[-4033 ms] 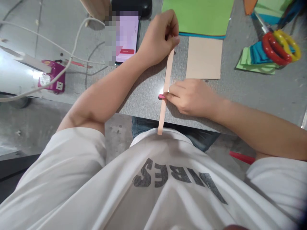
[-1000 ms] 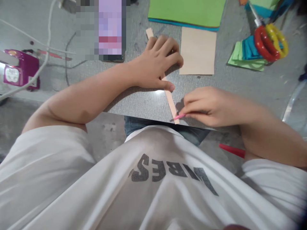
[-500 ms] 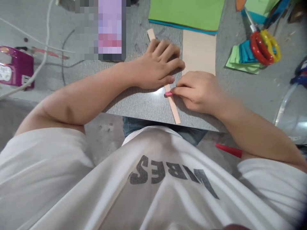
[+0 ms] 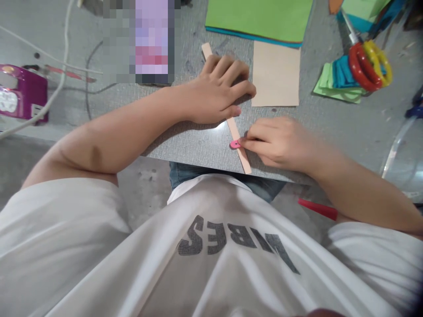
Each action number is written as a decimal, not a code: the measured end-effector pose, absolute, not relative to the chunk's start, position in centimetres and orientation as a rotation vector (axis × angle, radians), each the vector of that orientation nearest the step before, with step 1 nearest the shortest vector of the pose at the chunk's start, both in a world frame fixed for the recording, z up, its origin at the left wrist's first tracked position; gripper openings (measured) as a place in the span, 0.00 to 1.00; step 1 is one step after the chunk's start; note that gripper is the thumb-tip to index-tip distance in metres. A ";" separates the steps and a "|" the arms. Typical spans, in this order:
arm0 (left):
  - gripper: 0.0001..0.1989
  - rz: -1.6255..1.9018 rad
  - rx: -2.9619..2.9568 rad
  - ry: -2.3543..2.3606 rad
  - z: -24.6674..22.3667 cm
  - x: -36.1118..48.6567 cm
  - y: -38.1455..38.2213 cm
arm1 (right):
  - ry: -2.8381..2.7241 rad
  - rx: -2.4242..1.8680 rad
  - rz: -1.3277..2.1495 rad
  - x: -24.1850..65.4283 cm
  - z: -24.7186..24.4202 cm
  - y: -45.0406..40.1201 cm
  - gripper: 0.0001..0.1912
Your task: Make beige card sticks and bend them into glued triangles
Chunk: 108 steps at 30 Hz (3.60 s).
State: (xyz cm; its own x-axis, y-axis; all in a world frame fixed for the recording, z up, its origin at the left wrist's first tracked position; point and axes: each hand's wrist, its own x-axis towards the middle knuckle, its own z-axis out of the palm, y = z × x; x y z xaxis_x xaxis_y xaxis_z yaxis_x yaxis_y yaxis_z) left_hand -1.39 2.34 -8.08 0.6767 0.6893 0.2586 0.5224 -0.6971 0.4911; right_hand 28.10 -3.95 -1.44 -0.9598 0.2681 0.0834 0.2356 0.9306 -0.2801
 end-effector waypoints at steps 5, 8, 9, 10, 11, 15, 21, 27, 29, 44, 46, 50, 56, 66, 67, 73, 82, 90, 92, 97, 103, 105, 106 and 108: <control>0.32 0.625 2.540 0.954 -8.3 -1.4 2.3 | -3.004 -0.395 0.411 28.4 -0.6 -4.5 0.18; 0.32 0.584 2.559 0.953 -8.2 -1.5 2.2 | -3.000 -0.389 0.440 28.3 -0.1 -4.8 0.18; 0.32 0.572 2.570 0.962 -8.1 -1.5 2.2 | -3.004 -0.379 0.435 28.3 0.0 -4.8 0.18; 0.32 0.563 2.585 0.973 -8.1 -1.5 2.2 | -3.009 -0.366 0.432 28.3 0.1 -4.8 0.18; 0.33 0.555 2.602 0.980 -8.2 -1.5 2.1 | -3.013 -0.357 0.434 28.4 0.1 -4.8 0.19; 0.29 0.622 2.630 0.962 -8.3 -1.6 1.8 | -2.986 -0.345 0.572 29.0 0.1 -4.1 0.18; 0.26 0.674 2.605 0.962 -6.6 -1.9 1.0 | -2.661 -0.834 0.745 30.8 0.9 -1.4 0.08; 0.24 0.519 2.625 0.550 -4.9 -1.6 -0.5 | -2.317 -1.410 0.430 32.2 -0.4 1.0 0.14; 0.17 0.458 2.660 0.519 -4.8 -1.5 -0.9 | -2.378 -1.364 0.327 32.2 -1.1 1.4 0.13; 0.21 0.566 2.986 0.754 -5.3 -0.9 -1.1 | -2.676 -1.228 0.680 27.2 -0.8 -4.3 0.08; 0.20 0.613 2.999 0.776 -5.2 -0.8 -1.2 | -2.660 -1.228 0.595 27.2 -0.9 -4.3 0.11; 0.17 0.691 3.017 0.822 -5.1 -0.7 -1.6 | -2.681 -1.156 0.361 27.2 -1.3 -4.3 0.14; 0.14 0.754 3.009 0.844 -4.9 -0.5 -2.1 | -2.676 -1.084 0.145 26.9 -2.2 -4.7 0.23; 0.12 0.712 2.987 0.848 -4.5 -0.1 -2.9 | -2.709 -1.057 0.146 26.9 -2.0 -4.8 0.22; 0.12 0.724 2.973 0.877 -4.5 -0.2 -2.8 | -2.700 -1.078 0.136 26.9 -1.9 -4.7 0.22; 0.14 0.861 2.795 1.114 -4.5 -1.6 -1.2 | -2.586 -1.175 0.060 28.8 -1.4 -2.6 0.22; 0.10 0.976 2.679 1.327 -4.8 -3.3 1.5 | -2.399 -1.242 -0.057 31.7 -1.2 0.3 0.24; 0.11 1.088 2.663 1.428 -4.9 -4.1 2.0 | -2.378 -1.215 -0.096 33.7 -0.8 2.4 0.25; 0.12 1.106 2.667 1.460 -5.0 -4.3 2.1 | -2.378 -1.186 -0.122 34.0 -0.6 2.7 0.25; 0.11 1.069 2.649 1.486 -5.1 -4.9 2.4 | -2.349 -1.230 -0.045 34.7 -0.1 3.1 0.22; 0.09 1.285 2.643 1.400 -5.1 -4.7 1.5 | -2.280 -1.339 -0.149 33.4 -0.1 2.1 0.21; 0.10 1.284 2.677 1.362 -5.4 -4.2 0.9 | -2.324 -1.319 -0.140 32.2 -0.3 1.0 0.21; 0.10 1.268 2.693 1.341 -5.6 -4.0 0.6 | -2.357 -1.302 -0.119 31.6 -0.4 0.4 0.22; 0.11 1.223 2.715 1.309 -5.9 -3.6 0.0 | -2.413 -1.274 -0.085 30.5 -0.6 -0.9 0.25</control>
